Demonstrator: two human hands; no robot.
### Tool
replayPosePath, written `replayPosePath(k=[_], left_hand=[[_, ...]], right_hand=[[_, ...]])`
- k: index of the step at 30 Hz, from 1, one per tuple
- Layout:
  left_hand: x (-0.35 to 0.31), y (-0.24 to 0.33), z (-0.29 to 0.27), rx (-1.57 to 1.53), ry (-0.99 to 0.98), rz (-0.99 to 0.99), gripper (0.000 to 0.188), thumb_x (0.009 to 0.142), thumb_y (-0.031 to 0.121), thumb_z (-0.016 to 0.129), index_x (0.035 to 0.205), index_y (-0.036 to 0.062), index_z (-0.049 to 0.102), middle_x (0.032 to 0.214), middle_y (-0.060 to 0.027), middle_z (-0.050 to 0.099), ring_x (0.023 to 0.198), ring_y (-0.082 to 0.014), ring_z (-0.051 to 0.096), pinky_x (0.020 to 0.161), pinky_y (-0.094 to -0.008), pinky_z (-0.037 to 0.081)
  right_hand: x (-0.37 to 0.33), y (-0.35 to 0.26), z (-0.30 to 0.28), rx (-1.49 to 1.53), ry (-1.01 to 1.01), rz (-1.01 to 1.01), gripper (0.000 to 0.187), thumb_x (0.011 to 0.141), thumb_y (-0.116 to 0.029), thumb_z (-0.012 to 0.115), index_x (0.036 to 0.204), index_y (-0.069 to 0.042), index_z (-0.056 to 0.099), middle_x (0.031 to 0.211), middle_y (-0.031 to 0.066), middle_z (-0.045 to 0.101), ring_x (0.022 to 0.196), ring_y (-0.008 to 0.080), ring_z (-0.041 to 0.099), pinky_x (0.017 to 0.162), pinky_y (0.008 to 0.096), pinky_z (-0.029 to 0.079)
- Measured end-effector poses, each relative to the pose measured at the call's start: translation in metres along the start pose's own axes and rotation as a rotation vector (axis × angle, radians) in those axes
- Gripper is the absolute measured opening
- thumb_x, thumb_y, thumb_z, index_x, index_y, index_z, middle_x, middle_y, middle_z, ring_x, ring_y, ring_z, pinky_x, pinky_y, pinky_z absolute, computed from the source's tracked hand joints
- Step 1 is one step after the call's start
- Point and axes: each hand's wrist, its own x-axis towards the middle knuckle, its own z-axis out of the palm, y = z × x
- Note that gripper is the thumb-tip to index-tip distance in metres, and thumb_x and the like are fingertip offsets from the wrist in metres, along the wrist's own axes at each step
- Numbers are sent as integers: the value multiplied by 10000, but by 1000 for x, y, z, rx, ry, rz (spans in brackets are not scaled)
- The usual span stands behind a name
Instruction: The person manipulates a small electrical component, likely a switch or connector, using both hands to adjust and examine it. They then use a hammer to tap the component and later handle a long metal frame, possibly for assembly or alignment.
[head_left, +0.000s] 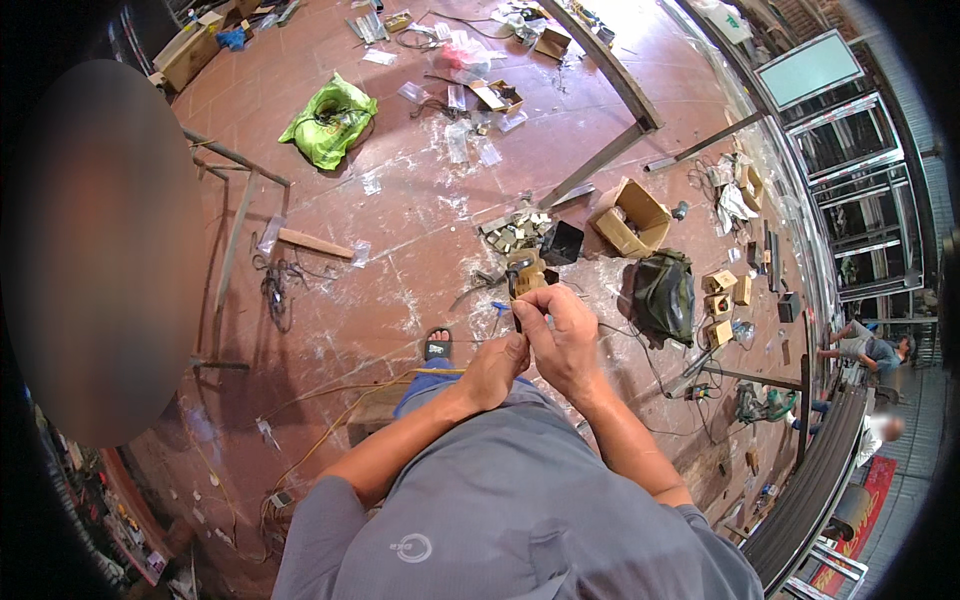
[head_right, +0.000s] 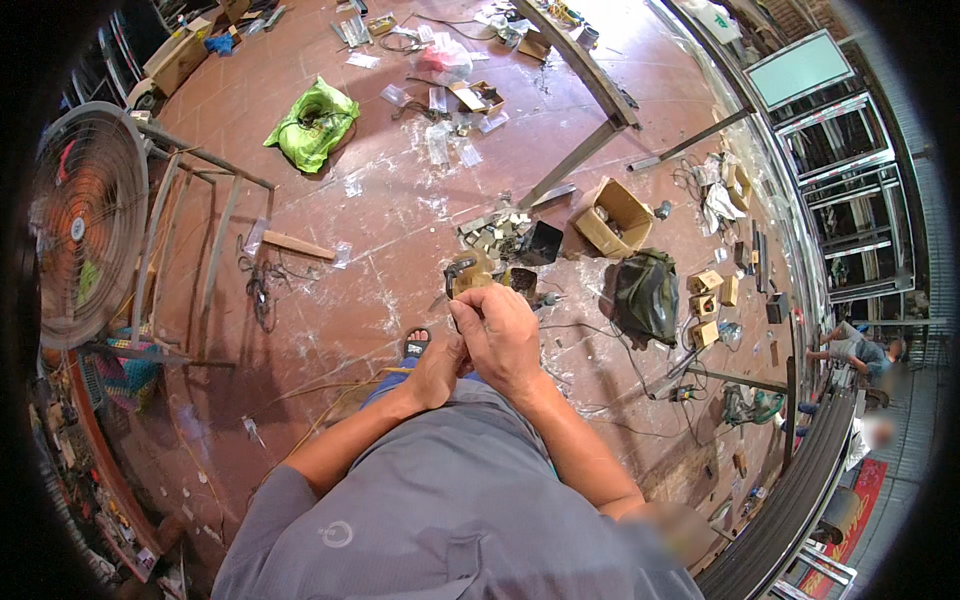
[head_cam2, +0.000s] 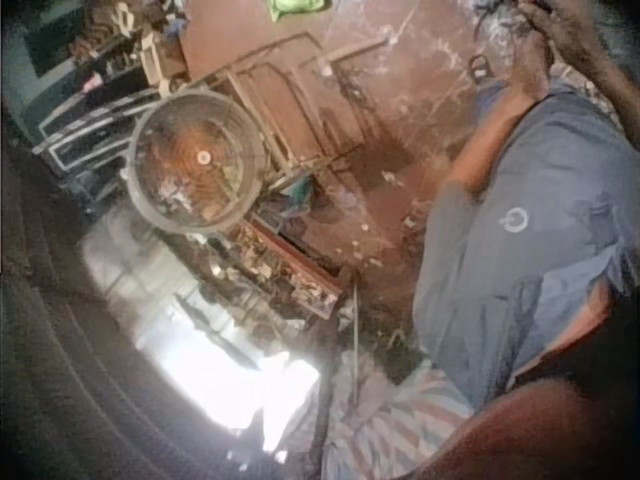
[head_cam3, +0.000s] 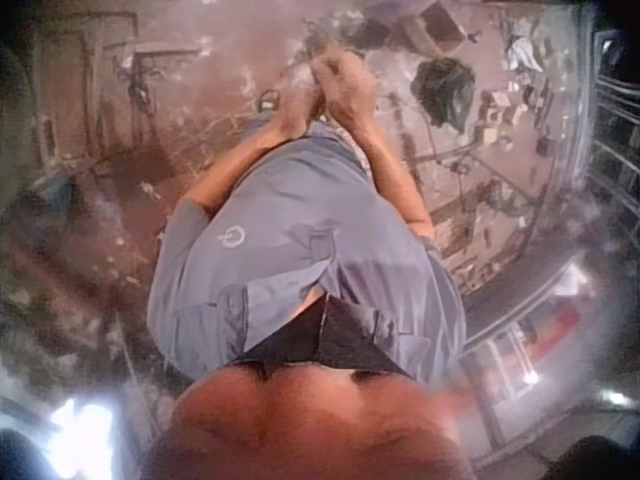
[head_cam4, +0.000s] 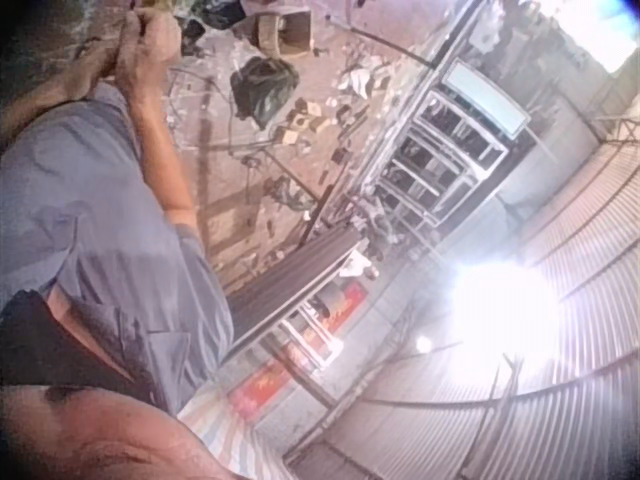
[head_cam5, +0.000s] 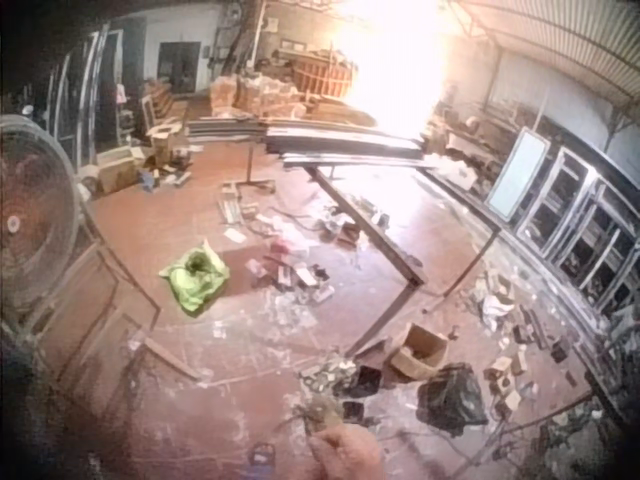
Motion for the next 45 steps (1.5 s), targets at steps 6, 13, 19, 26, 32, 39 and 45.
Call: replayPosePath(k=[6, 13, 19, 26, 32, 39, 45], left_hand=[[6, 3, 10, -117, 55, -125, 671, 1148, 584, 308, 840, 42, 556, 677, 15, 451, 612, -101, 386, 552, -318, 310], [16, 13, 16, -135, 49, -153, 479, 1165, 386, 423, 888, 30, 584, 733, 12, 524, 656, -120, 484, 556, -321, 383], [25, -5, 26, -19, -41, -86, 365, 1166, 279, 438, 1203, -6, 662, 945, -18, 650, 887, -82, 576, 747, -304, 512], [37, -31, 45, -169, 160, -89, 499, 1152, 456, 448, 1121, 33, 710, 751, 35, 504, 690, -68, 429, 612, -283, 370], [45, -19, 54, -3, 250, -39, 534, 1143, 467, 468, 987, 7, 688, 669, -60, 527, 614, -177, 504, 583, -368, 414], [52, -3, 65, 299, 147, -50, 440, 1134, 397, 496, 1036, -2, 652, 846, -256, 657, 777, -431, 640, 697, -483, 495], [62, -8, 76, 112, 229, 56, 391, 1134, 343, 503, 1029, -3, 649, 824, -236, 660, 767, -410, 663, 683, -463, 496]], right_hand=[[-5, 20, -17, -308, -9, -338, 145, 887, -101, 783, 965, -70, 665, 854, 81, 653, 779, 290, 628, 748, 429, 475], [-31, 37, -31, -251, -194, -443, 270, 814, -143, 803, 1040, -80, 669, 992, 66, 654, 867, 263, 637, 786, 411, 475], [-29, 38, -51, -117, -214, -434, 259, 824, -89, 785, 1034, -64, 636, 1048, 74, 669, 944, 290, 641, 820, 420, 484], [-52, 49, -54, 41, -207, 7, 181, 895, -48, 748, 1055, -54, 664, 999, 110, 703, 890, 306, 671, 814, 419, 499], [-60, 47, -55, -46, -141, 212, 263, 859, -107, 791, 1112, -97, 721, 945, 77, 703, 913, 286, 662, 832, 419, 481], [-34, 48, -81, -282, -80, -241, 221, 833, -104, 796, 1038, -81, 715, 974, 70, 696, 987, 287, 654, 881, 438, 472], [-44, 57, -66, 92, 3, 179, 111, 934, -44, 736, 1020, -37, 666, 961, 77, 681, 879, 197, 639, 758, 335, 501]])
